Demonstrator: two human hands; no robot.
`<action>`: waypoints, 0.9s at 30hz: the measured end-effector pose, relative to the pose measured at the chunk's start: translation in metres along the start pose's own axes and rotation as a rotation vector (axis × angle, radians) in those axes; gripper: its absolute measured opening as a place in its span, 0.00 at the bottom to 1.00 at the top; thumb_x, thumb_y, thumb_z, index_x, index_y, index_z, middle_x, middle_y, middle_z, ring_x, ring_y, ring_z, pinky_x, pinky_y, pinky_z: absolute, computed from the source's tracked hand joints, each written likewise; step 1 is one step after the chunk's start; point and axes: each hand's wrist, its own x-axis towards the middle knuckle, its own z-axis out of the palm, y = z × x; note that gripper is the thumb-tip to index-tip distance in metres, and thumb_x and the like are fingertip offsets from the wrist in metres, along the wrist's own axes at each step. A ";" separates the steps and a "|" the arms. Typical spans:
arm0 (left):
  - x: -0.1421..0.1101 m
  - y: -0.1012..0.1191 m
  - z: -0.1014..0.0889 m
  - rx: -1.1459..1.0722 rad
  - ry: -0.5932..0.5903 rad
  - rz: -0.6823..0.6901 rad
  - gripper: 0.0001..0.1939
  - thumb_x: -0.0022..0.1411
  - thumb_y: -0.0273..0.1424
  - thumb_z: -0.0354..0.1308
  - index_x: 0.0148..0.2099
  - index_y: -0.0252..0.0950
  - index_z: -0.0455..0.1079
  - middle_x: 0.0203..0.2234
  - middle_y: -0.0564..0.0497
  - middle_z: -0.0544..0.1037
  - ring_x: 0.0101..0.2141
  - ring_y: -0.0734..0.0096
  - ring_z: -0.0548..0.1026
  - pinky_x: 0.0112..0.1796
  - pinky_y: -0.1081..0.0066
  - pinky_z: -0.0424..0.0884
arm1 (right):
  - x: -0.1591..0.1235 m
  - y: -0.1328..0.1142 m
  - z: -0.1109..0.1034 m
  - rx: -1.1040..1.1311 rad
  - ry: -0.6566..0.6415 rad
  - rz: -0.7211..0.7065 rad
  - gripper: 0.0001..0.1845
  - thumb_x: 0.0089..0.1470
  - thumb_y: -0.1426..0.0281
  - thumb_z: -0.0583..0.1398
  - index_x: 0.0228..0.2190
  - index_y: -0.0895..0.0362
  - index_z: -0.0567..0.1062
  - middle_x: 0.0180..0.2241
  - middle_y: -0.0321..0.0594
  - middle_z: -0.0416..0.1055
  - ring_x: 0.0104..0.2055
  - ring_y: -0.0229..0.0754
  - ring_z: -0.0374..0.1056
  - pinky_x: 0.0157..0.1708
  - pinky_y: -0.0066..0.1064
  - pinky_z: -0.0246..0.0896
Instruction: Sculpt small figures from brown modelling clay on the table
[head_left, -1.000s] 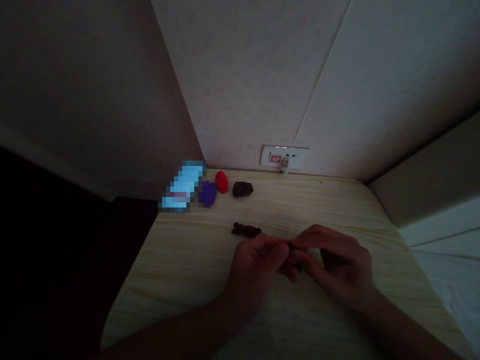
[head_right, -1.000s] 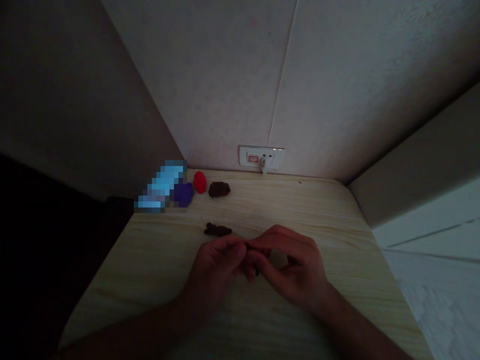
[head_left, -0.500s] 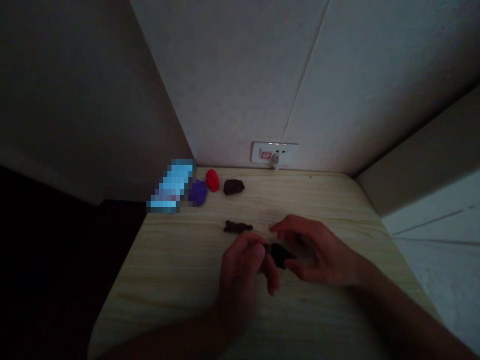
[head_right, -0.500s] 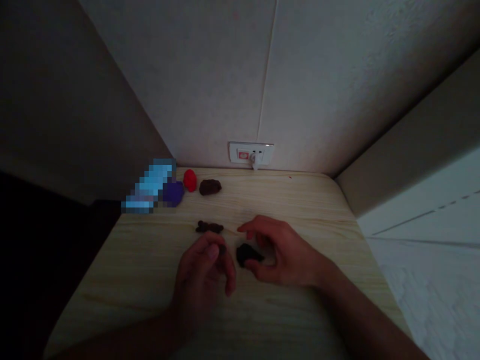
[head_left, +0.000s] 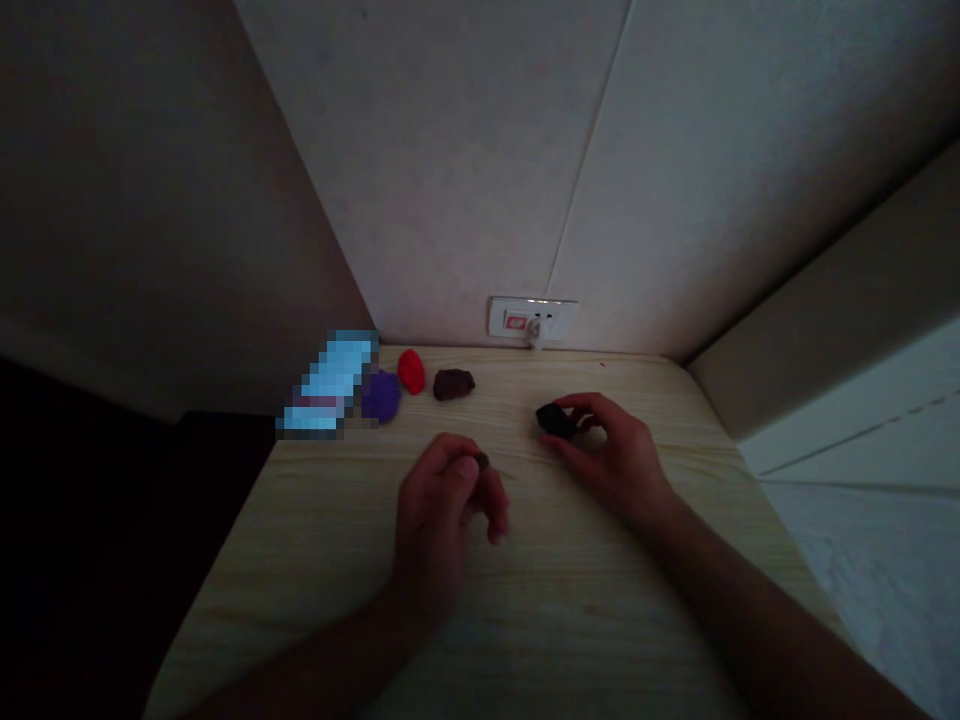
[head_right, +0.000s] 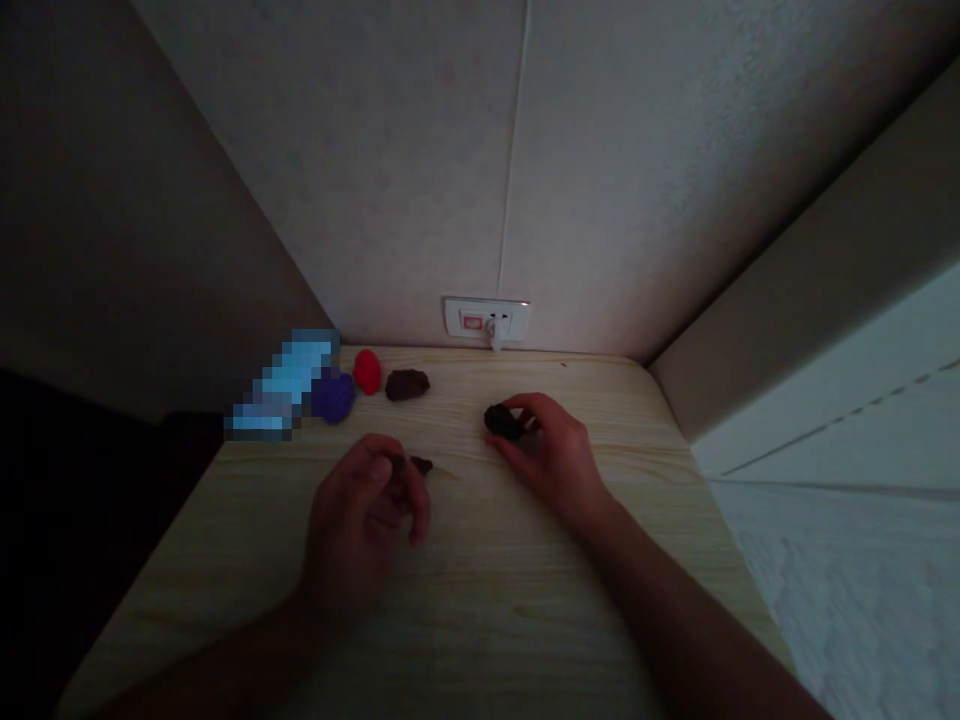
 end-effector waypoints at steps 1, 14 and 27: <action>0.009 0.008 -0.002 0.007 0.030 0.037 0.09 0.63 0.36 0.62 0.36 0.37 0.68 0.20 0.55 0.76 0.19 0.73 0.71 0.18 0.75 0.66 | 0.003 0.001 0.003 -0.017 0.009 -0.041 0.17 0.56 0.65 0.69 0.46 0.56 0.76 0.42 0.46 0.78 0.39 0.46 0.74 0.40 0.39 0.73; 0.115 0.036 -0.021 0.227 -0.167 -0.006 0.13 0.49 0.29 0.72 0.37 0.31 0.76 0.27 0.48 0.82 0.25 0.73 0.76 0.28 0.72 0.71 | 0.007 -0.021 0.005 -0.184 0.039 -0.182 0.20 0.56 0.70 0.63 0.51 0.58 0.77 0.49 0.54 0.76 0.51 0.58 0.72 0.52 0.55 0.70; 0.118 0.010 -0.045 0.288 -0.323 -0.079 0.15 0.56 0.36 0.72 0.41 0.33 0.78 0.31 0.45 0.86 0.31 0.67 0.82 0.38 0.68 0.77 | 0.021 -0.037 0.057 0.491 0.000 0.125 0.17 0.65 0.63 0.59 0.54 0.54 0.73 0.34 0.40 0.79 0.26 0.38 0.74 0.24 0.28 0.71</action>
